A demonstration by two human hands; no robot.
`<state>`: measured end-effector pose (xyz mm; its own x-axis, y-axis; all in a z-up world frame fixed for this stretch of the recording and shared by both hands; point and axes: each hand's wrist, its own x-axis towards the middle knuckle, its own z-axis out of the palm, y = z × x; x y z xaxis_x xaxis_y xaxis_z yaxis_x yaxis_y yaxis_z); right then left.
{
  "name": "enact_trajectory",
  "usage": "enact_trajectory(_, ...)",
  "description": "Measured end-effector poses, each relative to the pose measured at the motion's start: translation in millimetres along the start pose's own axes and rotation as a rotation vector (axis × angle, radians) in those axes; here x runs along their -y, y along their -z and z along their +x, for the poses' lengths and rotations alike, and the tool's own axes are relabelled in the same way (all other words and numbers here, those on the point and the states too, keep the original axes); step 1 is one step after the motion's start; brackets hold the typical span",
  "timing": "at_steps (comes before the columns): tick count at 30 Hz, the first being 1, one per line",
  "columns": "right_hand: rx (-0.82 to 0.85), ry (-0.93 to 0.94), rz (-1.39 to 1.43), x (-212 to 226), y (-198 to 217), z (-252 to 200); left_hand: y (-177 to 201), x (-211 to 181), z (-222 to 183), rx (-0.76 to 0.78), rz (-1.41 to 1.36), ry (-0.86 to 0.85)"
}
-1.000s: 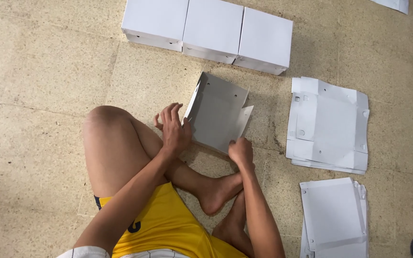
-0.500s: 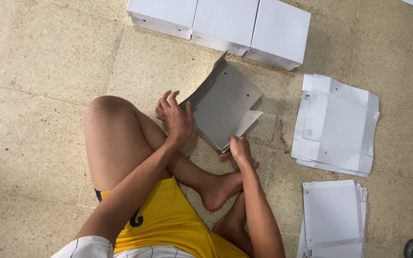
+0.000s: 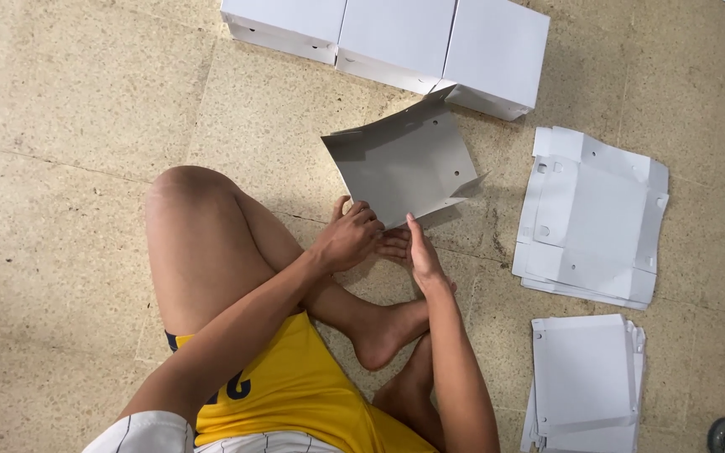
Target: Folding flat cardboard cutouts into rectangular boxes by hand.
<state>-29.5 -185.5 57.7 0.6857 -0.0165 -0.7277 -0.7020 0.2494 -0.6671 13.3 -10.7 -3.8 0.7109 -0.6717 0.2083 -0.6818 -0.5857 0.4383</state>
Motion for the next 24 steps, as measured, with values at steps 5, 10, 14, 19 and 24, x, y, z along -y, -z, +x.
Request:
enact_trajectory(5, -0.234, 0.160, 0.077, -4.6, 31.5, 9.1, 60.6, -19.1, 4.0, 0.019, -0.028, 0.213)
enact_trajectory(10, -0.523, 0.494, -0.048, -19.6, 68.5, 21.5, 102.0, -6.0, -0.3, -0.087, -0.014, 0.518)
enact_trajectory(14, -0.443, 0.574, -0.224, 2.4, 41.4, -10.4, 75.4, 25.2, -15.3, -0.154, -0.042, 0.553)
enact_trajectory(19, -0.465, 0.594, -0.265, -18.6, 57.7, 21.1, 70.0, 27.4, -9.7, -0.044, -0.012, 0.639)
enact_trajectory(24, -0.507, 0.730, -0.284, -24.2, 52.2, 18.6, 69.5, 25.4, -10.1, -0.032, -0.042, 0.604)
